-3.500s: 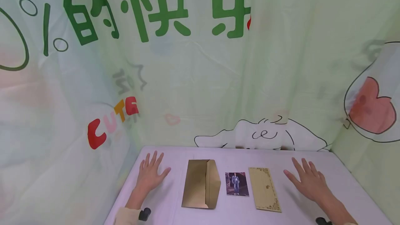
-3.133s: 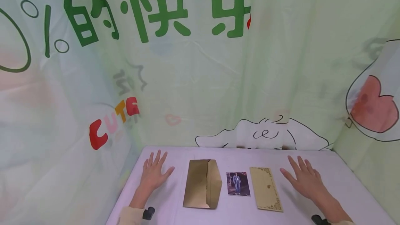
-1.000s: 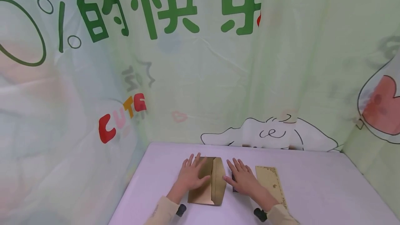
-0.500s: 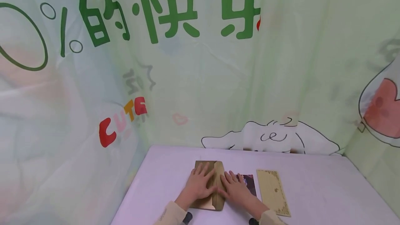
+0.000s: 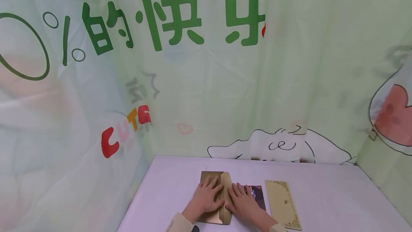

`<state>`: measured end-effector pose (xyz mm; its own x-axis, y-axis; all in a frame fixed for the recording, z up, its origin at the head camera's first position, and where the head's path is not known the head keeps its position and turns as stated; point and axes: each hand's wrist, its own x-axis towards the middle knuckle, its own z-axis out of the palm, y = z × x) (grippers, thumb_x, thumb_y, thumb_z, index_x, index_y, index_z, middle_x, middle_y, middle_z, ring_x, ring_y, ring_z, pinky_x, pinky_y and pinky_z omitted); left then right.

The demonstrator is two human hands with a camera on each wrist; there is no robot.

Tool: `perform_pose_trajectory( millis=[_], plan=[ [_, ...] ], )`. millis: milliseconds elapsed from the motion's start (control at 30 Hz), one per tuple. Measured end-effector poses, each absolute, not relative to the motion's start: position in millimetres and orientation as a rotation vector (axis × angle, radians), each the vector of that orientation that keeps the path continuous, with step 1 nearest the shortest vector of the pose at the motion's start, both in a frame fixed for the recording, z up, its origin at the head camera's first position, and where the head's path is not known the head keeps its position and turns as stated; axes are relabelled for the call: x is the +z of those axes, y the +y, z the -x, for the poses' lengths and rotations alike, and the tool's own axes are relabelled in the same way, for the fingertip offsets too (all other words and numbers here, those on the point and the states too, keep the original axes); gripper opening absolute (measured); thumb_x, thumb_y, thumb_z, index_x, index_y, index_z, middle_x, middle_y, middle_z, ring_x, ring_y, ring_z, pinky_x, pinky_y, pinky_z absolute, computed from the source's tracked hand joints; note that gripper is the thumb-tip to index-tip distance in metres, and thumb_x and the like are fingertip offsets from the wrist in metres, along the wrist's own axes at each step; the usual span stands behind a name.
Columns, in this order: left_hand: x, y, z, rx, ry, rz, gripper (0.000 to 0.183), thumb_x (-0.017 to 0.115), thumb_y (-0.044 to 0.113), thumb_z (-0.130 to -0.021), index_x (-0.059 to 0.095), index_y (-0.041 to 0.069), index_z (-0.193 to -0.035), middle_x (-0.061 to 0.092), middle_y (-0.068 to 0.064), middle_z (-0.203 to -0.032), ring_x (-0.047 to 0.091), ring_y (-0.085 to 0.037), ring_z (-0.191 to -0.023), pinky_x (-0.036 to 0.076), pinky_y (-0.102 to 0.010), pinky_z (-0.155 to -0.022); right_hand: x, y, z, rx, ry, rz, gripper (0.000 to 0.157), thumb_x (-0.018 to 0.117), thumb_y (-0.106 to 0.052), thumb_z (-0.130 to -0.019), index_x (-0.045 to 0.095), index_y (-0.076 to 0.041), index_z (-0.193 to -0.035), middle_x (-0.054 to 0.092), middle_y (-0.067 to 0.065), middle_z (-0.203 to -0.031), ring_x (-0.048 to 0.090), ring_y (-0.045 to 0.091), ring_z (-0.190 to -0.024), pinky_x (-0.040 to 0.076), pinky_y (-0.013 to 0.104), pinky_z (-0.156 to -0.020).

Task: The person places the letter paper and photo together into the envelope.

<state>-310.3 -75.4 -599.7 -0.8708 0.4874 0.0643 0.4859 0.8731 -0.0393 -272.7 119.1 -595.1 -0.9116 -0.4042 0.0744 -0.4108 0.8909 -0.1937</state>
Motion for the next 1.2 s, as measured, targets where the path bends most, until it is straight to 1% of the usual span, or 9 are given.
perform_pose_trajectory(
  millis=[133, 267, 400, 500, 600, 767, 867, 1033, 1200],
  plan=[
    [-599, -77, 313, 0.025, -2.988, 0.781, 0.06, 0.052, 0.058, -0.095, 0.047, 0.033, -0.15, 0.037, -0.004, -0.162, 0.037, -0.034, -0.147, 0.045, -0.056, -0.103, -596, 118, 275, 0.305, -3.033, -0.656, 0.066, 0.062, -0.045, -0.096, 0.052, 0.002, -0.142, 0.046, 0.026, -0.151, 0.038, 0.045, -0.144, 0.022, 0.068, -0.115],
    [-589, -80, 317, 0.023, -2.995, 0.808, 0.054, 0.056, 0.051, -0.093, 0.053, 0.033, -0.144, 0.038, -0.004, -0.162, 0.041, -0.035, -0.145, 0.051, -0.056, -0.096, -595, 118, 277, 0.284, -3.041, -0.667, 0.067, 0.062, -0.045, -0.096, 0.05, 0.002, -0.143, 0.044, 0.028, -0.152, 0.037, 0.047, -0.143, 0.022, 0.069, -0.114],
    [-579, -81, 321, 0.04, -3.015, 0.843, 0.053, 0.056, 0.055, -0.094, 0.055, 0.031, -0.141, 0.042, -0.005, -0.159, 0.049, -0.034, -0.139, 0.054, -0.052, -0.091, -594, 119, 278, 0.263, -3.052, -0.667, 0.069, 0.061, -0.046, -0.097, 0.049, 0.002, -0.144, 0.044, 0.027, -0.153, 0.036, 0.047, -0.144, 0.022, 0.068, -0.115],
    [-573, -83, 322, 0.04, -3.058, 0.893, 0.062, 0.053, 0.065, -0.094, 0.051, 0.029, -0.145, 0.043, -0.008, -0.158, 0.053, -0.034, -0.135, 0.054, -0.051, -0.093, -594, 119, 279, 0.256, -3.056, -0.66, 0.068, 0.06, -0.047, -0.097, 0.048, 0.001, -0.145, 0.044, 0.026, -0.153, 0.036, 0.045, -0.145, 0.022, 0.066, -0.116],
    [-569, -88, 324, 0.029, -3.105, 0.969, 0.077, 0.053, 0.076, -0.088, 0.047, 0.029, -0.148, 0.038, -0.01, -0.161, 0.052, -0.034, -0.135, 0.055, -0.047, -0.093, -595, 119, 279, 0.261, -3.057, -0.663, 0.069, 0.06, -0.048, -0.097, 0.049, 0.001, -0.145, 0.044, 0.025, -0.153, 0.036, 0.045, -0.145, 0.021, 0.067, -0.116],
    [-564, -103, 327, 0.001, -3.136, 1.092, 0.09, 0.064, 0.082, -0.074, 0.041, 0.029, -0.142, 0.031, -0.015, -0.163, 0.054, -0.026, -0.134, 0.057, -0.038, -0.084, -595, 119, 279, 0.306, -3.061, -0.664, 0.069, 0.06, -0.047, -0.097, 0.049, 0.001, -0.145, 0.043, 0.026, -0.153, 0.036, 0.045, -0.145, 0.021, 0.068, -0.116],
    [-564, -112, 330, -0.047, -3.142, 1.138, 0.096, 0.071, 0.08, -0.069, 0.036, 0.028, -0.141, 0.03, -0.019, -0.162, 0.054, -0.024, -0.134, 0.056, -0.037, -0.089, -596, 120, 279, 0.304, -3.039, -0.664, 0.069, 0.062, -0.047, -0.096, 0.05, 0.002, -0.143, 0.045, 0.026, -0.152, 0.037, 0.045, -0.144, 0.022, 0.067, -0.115],
    [-572, -121, 332, -0.121, -3.1, 1.185, 0.102, 0.072, 0.08, -0.068, 0.033, 0.025, -0.145, 0.033, -0.02, -0.161, 0.05, -0.026, -0.138, 0.051, -0.036, -0.101, -596, 121, 277, 0.313, -2.997, -0.669, 0.068, 0.063, -0.045, -0.096, 0.051, 0.003, -0.142, 0.046, 0.027, -0.151, 0.039, 0.046, -0.143, 0.024, 0.067, -0.115],
    [-576, -125, 331, -0.194, -3.085, 1.169, 0.103, 0.073, 0.078, -0.069, 0.033, 0.022, -0.146, 0.032, -0.019, -0.161, 0.046, -0.026, -0.142, 0.048, -0.037, -0.107, -595, 122, 275, 0.354, -2.985, -0.692, 0.069, 0.063, -0.045, -0.095, 0.05, 0.004, -0.142, 0.045, 0.028, -0.151, 0.039, 0.047, -0.142, 0.024, 0.068, -0.114]
  ],
)
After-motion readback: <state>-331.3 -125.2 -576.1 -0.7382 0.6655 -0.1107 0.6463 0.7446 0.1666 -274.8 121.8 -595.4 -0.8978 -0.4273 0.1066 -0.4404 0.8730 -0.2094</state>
